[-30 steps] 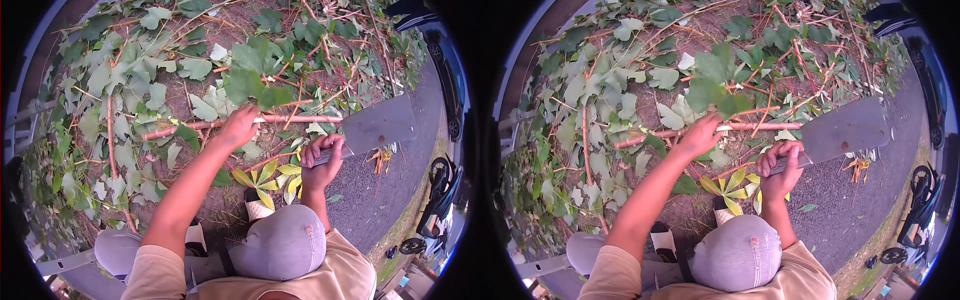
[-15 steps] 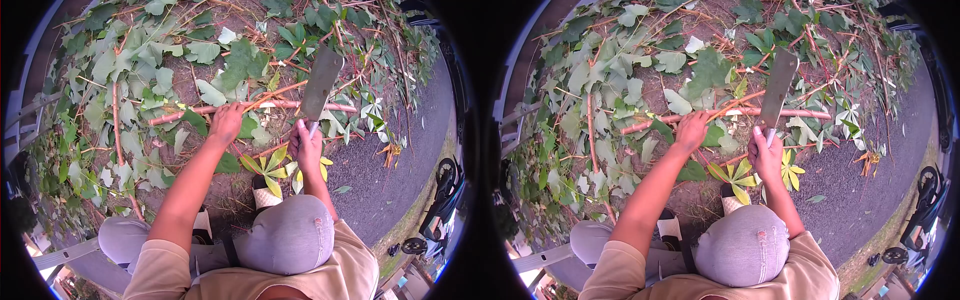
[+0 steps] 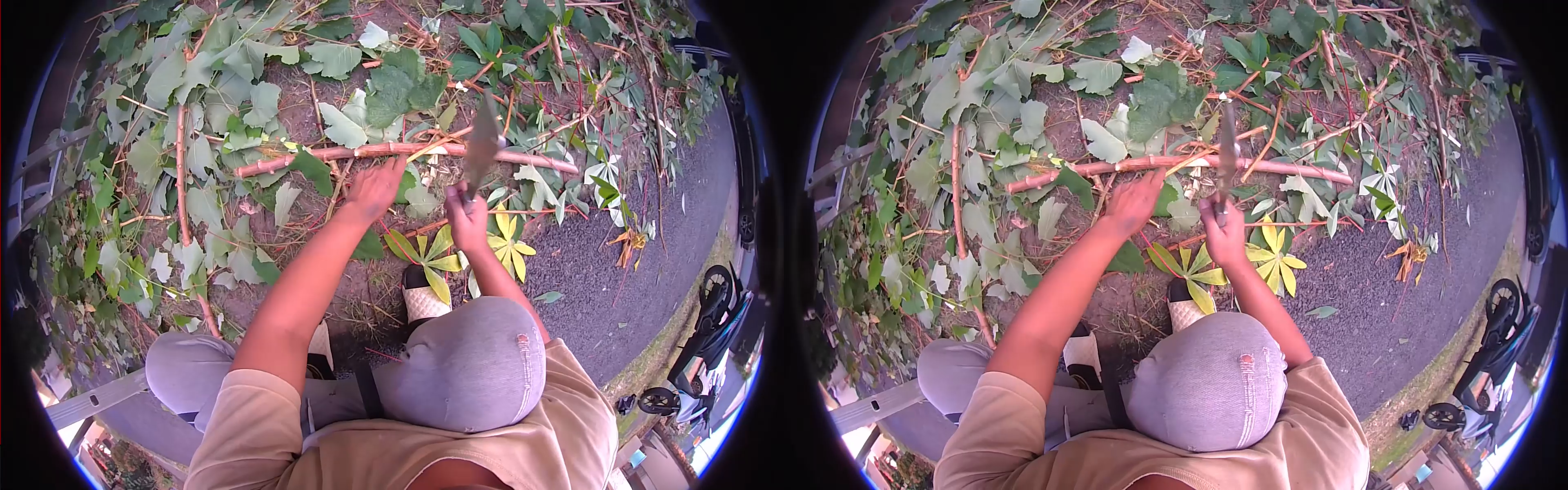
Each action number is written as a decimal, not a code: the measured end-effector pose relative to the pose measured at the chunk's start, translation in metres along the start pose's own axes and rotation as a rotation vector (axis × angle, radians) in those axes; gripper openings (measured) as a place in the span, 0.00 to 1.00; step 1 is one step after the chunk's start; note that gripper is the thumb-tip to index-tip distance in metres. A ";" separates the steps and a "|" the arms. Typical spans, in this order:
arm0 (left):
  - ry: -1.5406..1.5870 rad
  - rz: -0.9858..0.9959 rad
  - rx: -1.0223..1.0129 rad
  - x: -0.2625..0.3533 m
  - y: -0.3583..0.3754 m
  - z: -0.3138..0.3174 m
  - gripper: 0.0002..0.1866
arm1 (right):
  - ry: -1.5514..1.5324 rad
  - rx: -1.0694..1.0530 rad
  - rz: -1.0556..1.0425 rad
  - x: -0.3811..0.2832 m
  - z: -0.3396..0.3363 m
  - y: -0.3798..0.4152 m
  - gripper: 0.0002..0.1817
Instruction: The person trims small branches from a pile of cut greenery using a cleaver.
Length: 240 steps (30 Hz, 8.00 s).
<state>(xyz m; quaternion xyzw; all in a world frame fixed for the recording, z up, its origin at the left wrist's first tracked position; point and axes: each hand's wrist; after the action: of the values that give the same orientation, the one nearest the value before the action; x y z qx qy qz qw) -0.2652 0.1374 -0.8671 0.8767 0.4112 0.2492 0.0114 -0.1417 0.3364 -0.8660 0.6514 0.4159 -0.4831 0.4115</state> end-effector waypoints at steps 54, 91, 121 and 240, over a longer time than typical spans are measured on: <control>0.196 0.119 0.228 0.000 -0.016 -0.093 0.13 | -0.513 0.017 0.243 -0.122 -0.038 -0.037 0.37; 0.595 -0.665 -0.158 -0.081 0.093 -0.007 0.39 | -0.076 -0.494 0.567 -0.018 0.078 0.098 0.24; 0.215 -0.414 0.002 -0.122 0.135 -0.131 0.31 | 0.694 -0.317 -0.257 0.022 -0.065 -0.142 0.16; 0.422 -0.418 -0.045 -0.025 0.066 -0.014 0.19 | -0.525 0.018 0.661 -0.051 0.049 -0.012 0.31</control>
<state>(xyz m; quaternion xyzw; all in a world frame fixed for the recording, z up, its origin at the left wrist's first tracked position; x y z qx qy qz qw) -0.2377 0.0728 -0.8512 0.7014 0.5705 0.4273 -0.0039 -0.1767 0.2870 -0.8279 0.6080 0.0615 -0.4784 0.6306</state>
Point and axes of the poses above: each hand's wrist, its own y-axis away from the middle knuckle, its own z-axis out of the palm, x = y × z, and after that the axes turned 3 degrees about y, right-handed
